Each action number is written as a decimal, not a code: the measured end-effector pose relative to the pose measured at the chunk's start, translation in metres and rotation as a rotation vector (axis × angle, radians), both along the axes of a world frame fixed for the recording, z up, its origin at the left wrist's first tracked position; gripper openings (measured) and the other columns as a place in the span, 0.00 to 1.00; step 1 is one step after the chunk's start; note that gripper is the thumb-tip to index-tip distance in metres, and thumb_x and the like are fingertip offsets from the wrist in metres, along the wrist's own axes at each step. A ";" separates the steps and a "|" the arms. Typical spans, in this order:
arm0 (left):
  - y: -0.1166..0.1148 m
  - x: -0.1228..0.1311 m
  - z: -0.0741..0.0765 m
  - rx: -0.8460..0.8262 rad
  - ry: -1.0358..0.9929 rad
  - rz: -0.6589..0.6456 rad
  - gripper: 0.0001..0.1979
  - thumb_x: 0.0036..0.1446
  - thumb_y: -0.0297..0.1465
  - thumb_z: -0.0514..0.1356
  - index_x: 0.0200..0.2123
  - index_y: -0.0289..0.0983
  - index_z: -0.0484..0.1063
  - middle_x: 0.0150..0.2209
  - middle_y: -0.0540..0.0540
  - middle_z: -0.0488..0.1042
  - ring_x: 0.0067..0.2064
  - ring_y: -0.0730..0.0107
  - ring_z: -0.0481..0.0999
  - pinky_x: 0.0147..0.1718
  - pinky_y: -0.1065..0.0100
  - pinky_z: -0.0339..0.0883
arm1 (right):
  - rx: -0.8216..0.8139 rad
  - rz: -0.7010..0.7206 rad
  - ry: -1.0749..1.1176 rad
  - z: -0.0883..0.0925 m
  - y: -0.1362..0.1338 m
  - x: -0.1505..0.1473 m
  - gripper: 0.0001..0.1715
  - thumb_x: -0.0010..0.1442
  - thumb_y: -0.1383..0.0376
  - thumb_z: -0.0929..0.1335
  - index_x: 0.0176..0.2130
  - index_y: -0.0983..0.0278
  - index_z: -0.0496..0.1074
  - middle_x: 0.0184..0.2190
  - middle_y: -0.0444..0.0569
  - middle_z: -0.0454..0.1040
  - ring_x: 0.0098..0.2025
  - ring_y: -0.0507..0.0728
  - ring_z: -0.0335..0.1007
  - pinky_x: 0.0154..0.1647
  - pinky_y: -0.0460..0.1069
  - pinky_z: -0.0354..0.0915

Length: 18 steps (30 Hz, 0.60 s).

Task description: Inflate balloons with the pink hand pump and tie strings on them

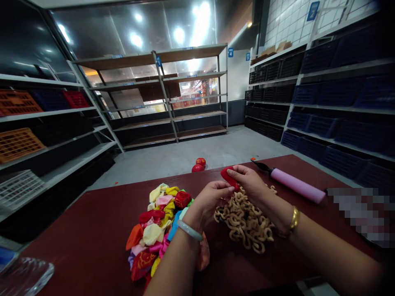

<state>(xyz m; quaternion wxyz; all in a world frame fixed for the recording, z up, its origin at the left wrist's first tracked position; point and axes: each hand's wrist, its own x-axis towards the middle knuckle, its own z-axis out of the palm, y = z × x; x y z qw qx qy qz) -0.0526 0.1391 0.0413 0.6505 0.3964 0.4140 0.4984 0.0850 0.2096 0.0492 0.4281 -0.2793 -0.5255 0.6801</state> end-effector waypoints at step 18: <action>0.002 0.009 -0.007 0.005 -0.092 0.020 0.17 0.48 0.38 0.71 0.35 0.30 0.76 0.31 0.45 0.75 0.25 0.80 0.70 0.22 0.76 0.58 | 0.020 0.051 0.006 0.003 -0.007 0.003 0.21 0.46 0.50 0.76 0.32 0.62 0.72 0.25 0.40 0.71 0.24 0.49 0.63 0.26 0.47 0.60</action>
